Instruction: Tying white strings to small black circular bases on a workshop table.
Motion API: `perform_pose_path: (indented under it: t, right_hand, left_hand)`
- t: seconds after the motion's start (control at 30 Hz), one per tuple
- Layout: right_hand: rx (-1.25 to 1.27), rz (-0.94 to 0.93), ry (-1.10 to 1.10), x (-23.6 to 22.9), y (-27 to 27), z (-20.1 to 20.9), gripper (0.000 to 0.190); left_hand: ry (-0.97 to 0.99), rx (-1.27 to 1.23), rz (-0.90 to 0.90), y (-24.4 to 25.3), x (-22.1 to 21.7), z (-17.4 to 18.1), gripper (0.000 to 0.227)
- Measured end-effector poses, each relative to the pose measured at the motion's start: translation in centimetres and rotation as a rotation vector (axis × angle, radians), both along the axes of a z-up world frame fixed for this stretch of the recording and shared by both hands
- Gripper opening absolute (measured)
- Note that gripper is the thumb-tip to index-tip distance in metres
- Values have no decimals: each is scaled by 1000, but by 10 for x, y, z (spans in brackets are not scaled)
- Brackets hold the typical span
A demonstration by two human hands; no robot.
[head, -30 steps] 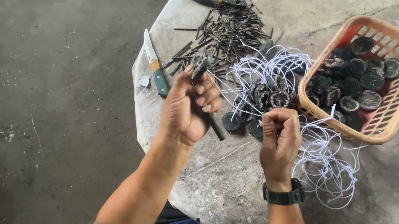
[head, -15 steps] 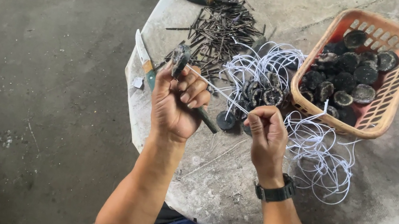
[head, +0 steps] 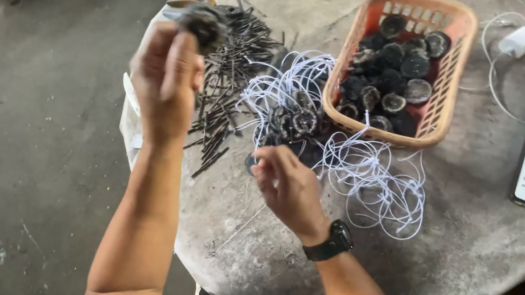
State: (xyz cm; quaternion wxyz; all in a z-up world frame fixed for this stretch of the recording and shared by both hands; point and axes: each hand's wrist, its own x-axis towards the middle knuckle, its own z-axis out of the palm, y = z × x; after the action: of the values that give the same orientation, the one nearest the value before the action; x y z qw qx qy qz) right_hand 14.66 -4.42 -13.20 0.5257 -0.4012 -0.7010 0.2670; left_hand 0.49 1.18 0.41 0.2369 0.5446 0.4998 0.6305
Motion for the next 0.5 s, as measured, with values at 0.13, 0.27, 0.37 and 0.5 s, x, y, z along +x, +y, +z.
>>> perform_pose_path:
  t: [0.13,0.27,0.37,0.5]
  right_hand:
    - [43,121,-109,-3,-7,10,8]
    - [9,206,-267,3,-12,39,7]
    - [-23,218,-313,5,-12,38,5]
    - [-21,217,-308,3,-9,35,8]
  left_hand:
    - [495,-125,-296,9,25,-17,15]
    - [875,-390,-394,22,37,-47,23]
    - [831,-434,-299,24,37,-57,20]
    - [708,-438,-261,15,40,-55,21]
